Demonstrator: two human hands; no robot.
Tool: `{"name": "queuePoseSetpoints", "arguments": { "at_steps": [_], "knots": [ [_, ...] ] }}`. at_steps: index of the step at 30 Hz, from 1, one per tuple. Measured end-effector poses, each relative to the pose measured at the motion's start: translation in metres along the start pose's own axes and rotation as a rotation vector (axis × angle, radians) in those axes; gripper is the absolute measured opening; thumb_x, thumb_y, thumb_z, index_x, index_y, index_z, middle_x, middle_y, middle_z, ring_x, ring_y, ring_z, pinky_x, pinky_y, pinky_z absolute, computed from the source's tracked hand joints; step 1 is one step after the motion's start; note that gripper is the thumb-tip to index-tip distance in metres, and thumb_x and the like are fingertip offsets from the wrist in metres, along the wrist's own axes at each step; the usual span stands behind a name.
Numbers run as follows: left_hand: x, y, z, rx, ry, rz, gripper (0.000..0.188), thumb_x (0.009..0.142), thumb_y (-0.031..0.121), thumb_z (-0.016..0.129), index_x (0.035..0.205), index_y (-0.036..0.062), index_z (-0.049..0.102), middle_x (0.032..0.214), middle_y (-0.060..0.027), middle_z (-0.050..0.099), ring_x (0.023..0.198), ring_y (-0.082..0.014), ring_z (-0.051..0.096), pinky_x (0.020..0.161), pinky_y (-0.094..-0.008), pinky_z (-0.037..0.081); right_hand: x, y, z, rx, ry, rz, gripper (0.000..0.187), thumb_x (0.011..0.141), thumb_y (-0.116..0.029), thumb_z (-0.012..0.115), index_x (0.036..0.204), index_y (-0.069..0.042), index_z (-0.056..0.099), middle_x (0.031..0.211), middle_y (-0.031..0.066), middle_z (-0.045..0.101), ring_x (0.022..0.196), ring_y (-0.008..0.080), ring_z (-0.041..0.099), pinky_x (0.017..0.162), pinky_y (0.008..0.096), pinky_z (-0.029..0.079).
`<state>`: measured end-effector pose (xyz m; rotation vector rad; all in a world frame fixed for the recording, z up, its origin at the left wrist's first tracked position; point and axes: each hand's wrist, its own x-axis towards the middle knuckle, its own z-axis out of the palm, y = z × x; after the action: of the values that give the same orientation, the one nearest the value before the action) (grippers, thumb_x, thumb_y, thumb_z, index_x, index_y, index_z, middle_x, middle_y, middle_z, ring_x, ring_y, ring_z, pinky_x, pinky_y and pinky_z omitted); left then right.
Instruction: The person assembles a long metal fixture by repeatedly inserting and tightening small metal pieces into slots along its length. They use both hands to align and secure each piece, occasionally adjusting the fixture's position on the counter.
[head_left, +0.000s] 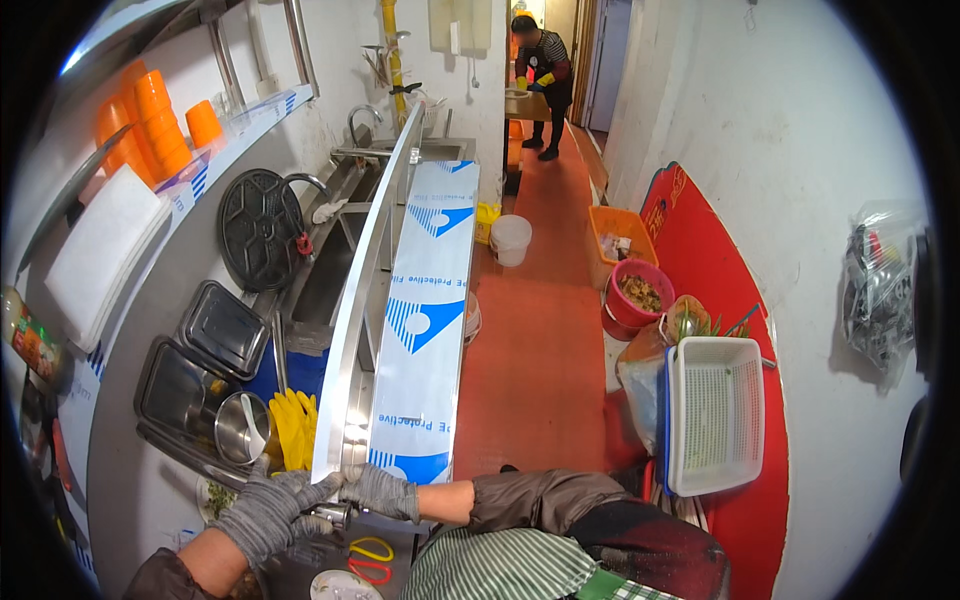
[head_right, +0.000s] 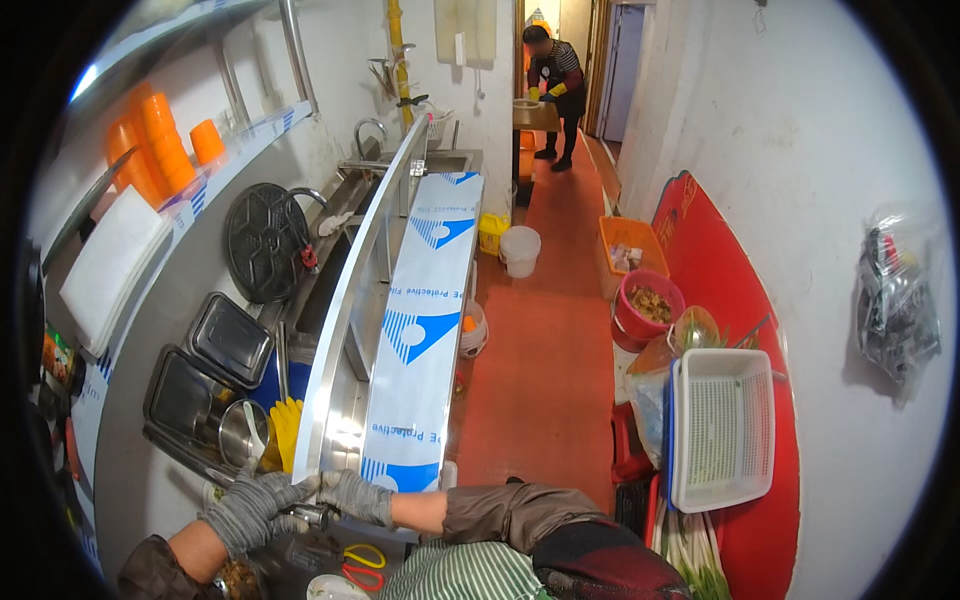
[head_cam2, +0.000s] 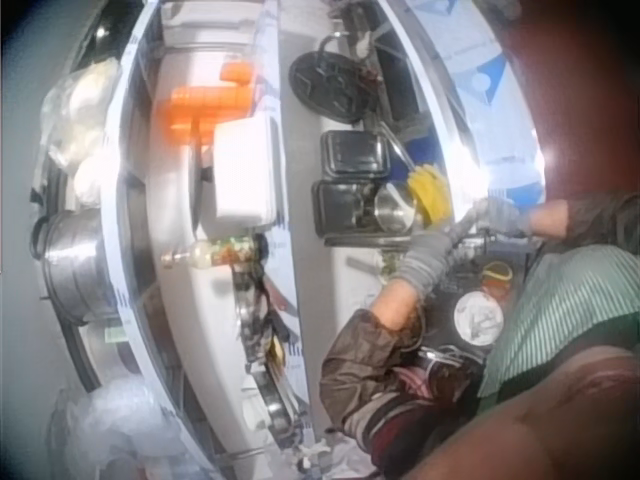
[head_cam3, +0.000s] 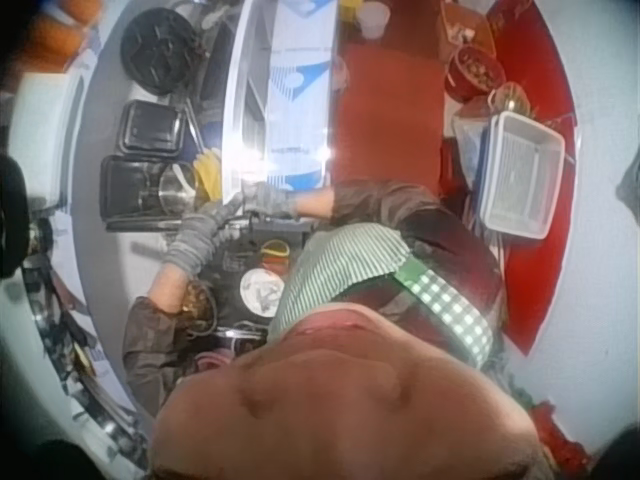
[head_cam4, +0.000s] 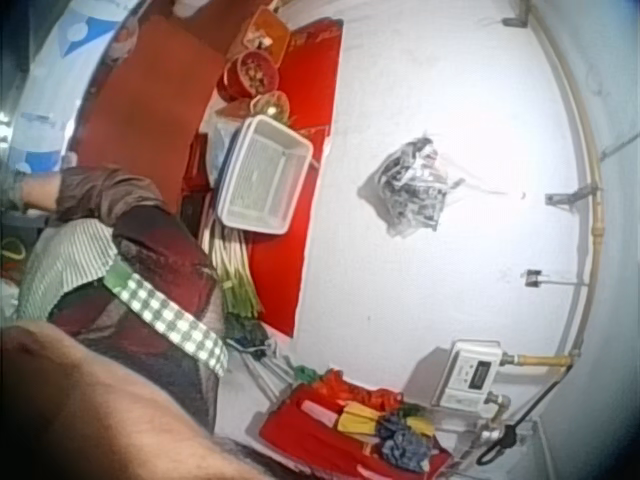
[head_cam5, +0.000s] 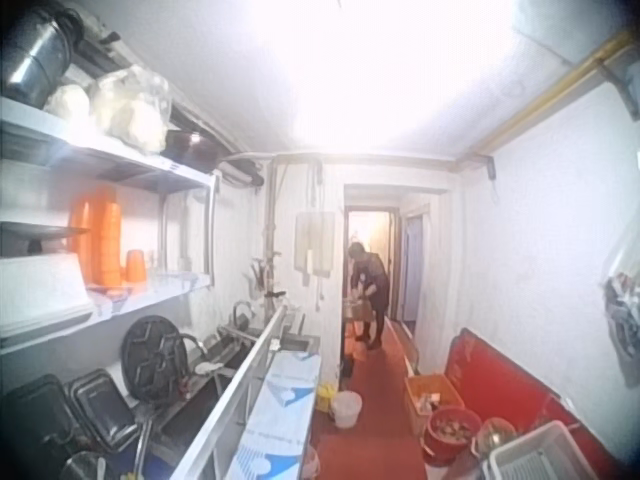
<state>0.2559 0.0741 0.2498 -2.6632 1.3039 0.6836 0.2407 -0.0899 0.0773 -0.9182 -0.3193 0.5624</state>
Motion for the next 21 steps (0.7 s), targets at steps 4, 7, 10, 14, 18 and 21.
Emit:
{"name": "queuePoseSetpoints", "arguments": {
  "at_steps": [4,7,10,14,18,21],
  "knots": [
    [-0.001,-0.004,0.006,0.058,-0.016,-0.003,0.07,0.084,0.056,0.05,0.142,0.0202,0.035,0.11,-0.0101,0.058,0.112,-0.0271,0.051,0.107,-0.0587,0.016,-0.002,0.008,-0.014,-0.179,-0.079,0.092,0.03,0.094,-0.027,0.055,0.116,-0.008,0.058,0.088,-0.0009,0.062,0.07,0.0058,0.056,0.058,0.0204,0.046],
    [0.001,-0.007,0.008,0.045,0.021,0.052,0.07,0.084,0.057,0.048,0.142,0.0205,0.035,0.112,-0.0096,0.058,0.113,-0.027,0.051,0.107,-0.0586,0.015,0.0,0.01,-0.019,-0.163,-0.101,0.132,0.028,0.094,-0.026,0.055,0.117,-0.01,0.058,0.085,-0.0027,0.061,0.066,0.0047,0.053,0.057,0.0196,0.044],
    [0.001,-0.007,0.008,0.096,-0.006,0.029,0.07,0.083,0.058,0.047,0.142,0.021,0.035,0.119,-0.0094,0.056,0.118,-0.0268,0.049,0.108,-0.0589,0.014,0.003,0.005,-0.017,-0.164,-0.141,0.155,0.03,0.094,-0.026,0.054,0.12,-0.012,0.055,0.083,-0.0033,0.059,0.063,0.0048,0.051,0.055,0.019,0.043],
    [0.0,-0.005,0.004,0.017,-0.047,-0.012,0.07,0.083,0.058,0.048,0.142,0.0215,0.035,0.127,-0.0092,0.053,0.124,-0.0264,0.045,0.108,-0.059,0.012,0.004,-0.01,-0.012,-0.242,-0.174,0.171,0.032,0.095,-0.024,0.052,0.123,-0.008,0.053,0.089,-0.0017,0.059,0.071,0.0052,0.052,0.061,0.0201,0.044],
    [-0.002,-0.004,0.001,-0.019,-0.037,-0.013,0.07,0.082,0.055,0.053,0.141,0.0209,0.036,0.129,-0.0091,0.053,0.125,-0.0263,0.044,0.108,-0.0596,0.012,0.004,-0.016,-0.011,-0.379,-0.146,0.288,0.029,0.096,-0.023,0.046,0.123,-0.015,0.052,0.08,-0.0035,0.056,0.059,0.0049,0.048,0.044,0.019,0.039],
    [-0.002,-0.005,0.001,-0.027,-0.026,-0.014,0.071,0.081,0.053,0.056,0.141,0.0205,0.037,0.129,-0.0089,0.053,0.124,-0.0261,0.045,0.107,-0.06,0.013,0.012,-0.008,-0.011,-0.294,-0.204,0.237,0.028,0.096,-0.017,0.046,0.12,-0.004,0.052,0.092,0.0007,0.059,0.068,0.0061,0.053,0.057,0.0217,0.045]
  ]
}}
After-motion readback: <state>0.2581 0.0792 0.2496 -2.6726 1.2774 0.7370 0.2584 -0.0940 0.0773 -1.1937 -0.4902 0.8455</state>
